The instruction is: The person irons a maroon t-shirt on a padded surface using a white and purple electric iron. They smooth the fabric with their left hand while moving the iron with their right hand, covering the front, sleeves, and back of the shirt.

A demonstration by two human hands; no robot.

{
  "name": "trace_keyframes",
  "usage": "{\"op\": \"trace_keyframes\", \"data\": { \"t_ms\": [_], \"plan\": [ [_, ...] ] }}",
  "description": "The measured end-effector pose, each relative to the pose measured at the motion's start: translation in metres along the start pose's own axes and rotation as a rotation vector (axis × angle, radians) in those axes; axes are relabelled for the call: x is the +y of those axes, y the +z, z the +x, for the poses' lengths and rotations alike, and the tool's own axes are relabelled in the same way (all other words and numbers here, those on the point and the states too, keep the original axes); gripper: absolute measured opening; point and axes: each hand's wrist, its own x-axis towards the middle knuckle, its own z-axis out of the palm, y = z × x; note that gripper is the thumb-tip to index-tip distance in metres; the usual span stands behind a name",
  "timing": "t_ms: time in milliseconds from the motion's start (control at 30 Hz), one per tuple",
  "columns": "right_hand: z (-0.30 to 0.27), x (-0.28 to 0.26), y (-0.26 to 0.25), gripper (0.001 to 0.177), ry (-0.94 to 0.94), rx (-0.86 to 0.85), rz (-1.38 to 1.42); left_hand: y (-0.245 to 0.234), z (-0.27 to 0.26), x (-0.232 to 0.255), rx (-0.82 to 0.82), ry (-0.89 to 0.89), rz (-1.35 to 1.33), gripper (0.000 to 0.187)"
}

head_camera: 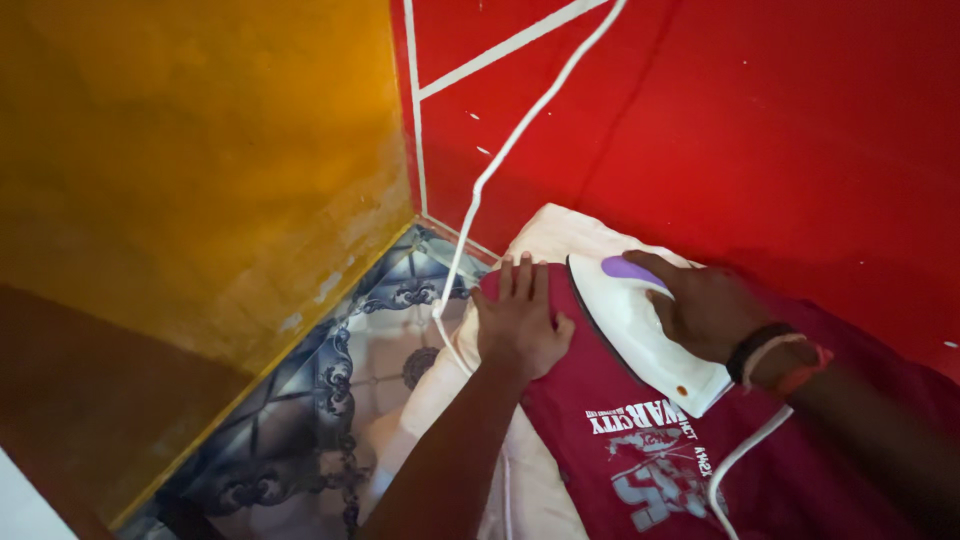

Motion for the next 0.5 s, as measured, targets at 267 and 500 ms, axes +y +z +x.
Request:
{"op": "trace_keyframes", "data": {
  "t_ms": [267, 500],
  "plan": [
    [0.052, -0.025, -0.003, 0.052, -0.030, 0.112, 0.134, -0.002, -0.004, 0.003, 0.029, -0.011, -0.033, 0.084],
    [0.029, -0.025, 0.001, 0.059, 0.061, -0.004, 0.076, 0.005, 0.002, 0.000, 0.030, -0.020, -0.025, 0.081]
  ]
}}
